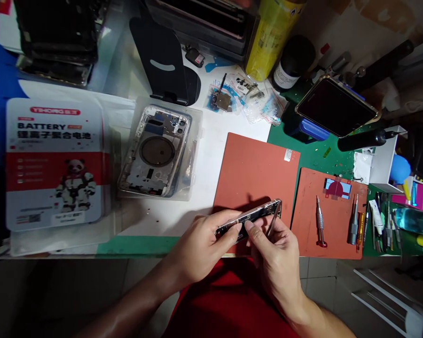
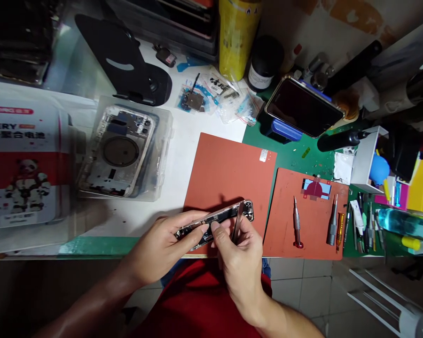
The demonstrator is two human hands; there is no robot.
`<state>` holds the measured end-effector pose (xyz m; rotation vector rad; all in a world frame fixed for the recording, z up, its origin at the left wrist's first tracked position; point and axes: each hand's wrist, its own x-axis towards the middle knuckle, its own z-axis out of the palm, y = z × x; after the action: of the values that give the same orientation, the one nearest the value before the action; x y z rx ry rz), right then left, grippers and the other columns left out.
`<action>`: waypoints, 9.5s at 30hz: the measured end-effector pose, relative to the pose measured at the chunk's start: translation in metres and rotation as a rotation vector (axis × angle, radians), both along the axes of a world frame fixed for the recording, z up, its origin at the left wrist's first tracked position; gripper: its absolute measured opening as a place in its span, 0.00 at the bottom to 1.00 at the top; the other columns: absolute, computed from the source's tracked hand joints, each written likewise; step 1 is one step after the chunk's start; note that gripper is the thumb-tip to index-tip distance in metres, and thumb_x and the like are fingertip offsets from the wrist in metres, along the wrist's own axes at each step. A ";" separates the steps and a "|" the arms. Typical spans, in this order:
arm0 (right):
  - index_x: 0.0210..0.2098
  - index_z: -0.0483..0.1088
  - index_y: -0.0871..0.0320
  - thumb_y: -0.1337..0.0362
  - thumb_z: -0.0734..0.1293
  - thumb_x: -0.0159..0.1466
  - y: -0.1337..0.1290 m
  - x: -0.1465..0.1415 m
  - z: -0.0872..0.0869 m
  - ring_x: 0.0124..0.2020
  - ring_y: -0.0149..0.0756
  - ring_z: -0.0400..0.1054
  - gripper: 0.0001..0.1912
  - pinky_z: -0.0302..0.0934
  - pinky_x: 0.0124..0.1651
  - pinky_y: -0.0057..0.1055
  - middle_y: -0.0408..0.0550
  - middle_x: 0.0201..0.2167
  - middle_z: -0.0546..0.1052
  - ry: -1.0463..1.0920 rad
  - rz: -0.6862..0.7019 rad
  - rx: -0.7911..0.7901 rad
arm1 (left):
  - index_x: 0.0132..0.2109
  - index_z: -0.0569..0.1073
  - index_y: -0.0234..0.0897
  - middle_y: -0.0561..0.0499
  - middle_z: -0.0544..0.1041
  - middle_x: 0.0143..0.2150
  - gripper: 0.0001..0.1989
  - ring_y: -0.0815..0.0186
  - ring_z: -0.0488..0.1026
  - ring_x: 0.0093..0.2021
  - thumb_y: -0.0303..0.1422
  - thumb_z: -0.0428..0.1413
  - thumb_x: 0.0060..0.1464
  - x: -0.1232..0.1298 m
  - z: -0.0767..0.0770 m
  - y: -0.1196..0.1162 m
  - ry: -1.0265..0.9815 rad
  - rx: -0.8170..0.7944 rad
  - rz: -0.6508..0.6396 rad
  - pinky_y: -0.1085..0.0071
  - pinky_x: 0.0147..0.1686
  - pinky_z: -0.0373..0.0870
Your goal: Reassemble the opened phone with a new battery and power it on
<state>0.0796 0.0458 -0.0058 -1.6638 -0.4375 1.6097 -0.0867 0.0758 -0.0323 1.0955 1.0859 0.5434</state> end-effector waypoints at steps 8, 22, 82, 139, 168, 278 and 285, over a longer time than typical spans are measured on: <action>0.30 0.68 0.57 0.52 0.81 0.61 0.002 -0.002 0.002 0.20 0.22 0.54 0.22 0.51 0.22 0.22 0.36 0.22 0.67 -0.010 -0.009 -0.005 | 0.61 0.81 0.42 0.50 0.86 0.53 0.17 0.65 0.83 0.46 0.33 0.53 0.71 -0.002 0.001 -0.002 -0.009 0.037 -0.020 0.74 0.48 0.78; 0.28 0.69 0.56 0.49 0.80 0.60 0.005 -0.002 0.005 0.21 0.25 0.53 0.22 0.54 0.24 0.25 0.37 0.21 0.67 -0.077 0.044 0.015 | 0.60 0.81 0.43 0.50 0.86 0.54 0.17 0.64 0.84 0.48 0.33 0.52 0.72 -0.001 0.000 -0.003 0.031 0.093 -0.036 0.73 0.49 0.78; 0.32 0.71 0.58 0.56 0.80 0.64 -0.004 0.002 -0.011 0.25 0.24 0.56 0.17 0.55 0.27 0.22 0.37 0.26 0.67 -0.018 -0.017 0.125 | 0.57 0.83 0.40 0.50 0.88 0.48 0.16 0.65 0.84 0.43 0.34 0.55 0.69 0.001 -0.003 -0.002 0.045 0.060 0.036 0.77 0.43 0.78; 0.32 0.73 0.56 0.58 0.78 0.66 -0.023 0.000 -0.011 0.24 0.27 0.59 0.13 0.59 0.26 0.24 0.38 0.23 0.67 -0.405 -0.097 0.329 | 0.56 0.83 0.40 0.49 0.87 0.49 0.17 0.59 0.83 0.46 0.42 0.59 0.68 -0.009 0.000 0.004 0.120 -0.108 0.107 0.70 0.45 0.78; 0.49 0.83 0.53 0.69 0.75 0.68 -0.035 0.005 -0.031 0.26 0.31 0.73 0.11 0.71 0.31 0.29 0.46 0.32 0.84 -0.528 0.027 0.631 | 0.45 0.86 0.38 0.48 0.87 0.40 0.16 0.56 0.83 0.39 0.44 0.60 0.63 0.004 0.001 -0.007 0.004 -0.055 0.255 0.66 0.41 0.80; 0.42 0.82 0.59 0.52 0.79 0.64 -0.023 -0.003 -0.034 0.24 0.27 0.63 0.16 0.63 0.29 0.26 0.44 0.27 0.77 -0.052 -0.140 0.246 | 0.47 0.87 0.37 0.46 0.88 0.42 0.15 0.53 0.84 0.42 0.42 0.68 0.58 0.013 -0.010 -0.003 -0.118 -0.171 0.458 0.62 0.44 0.81; 0.39 0.80 0.59 0.49 0.80 0.60 -0.013 -0.012 -0.030 0.24 0.26 0.65 0.20 0.62 0.27 0.24 0.43 0.28 0.78 0.082 -0.217 0.240 | 0.60 0.79 0.42 0.47 0.88 0.47 0.37 0.49 0.85 0.45 0.49 0.73 0.45 -0.007 -0.002 0.003 0.292 0.027 0.145 0.64 0.40 0.82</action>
<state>0.0672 0.0329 -0.0357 -1.4092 -0.3783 1.4010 -0.0936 0.0789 -0.0342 1.1493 1.4237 0.5237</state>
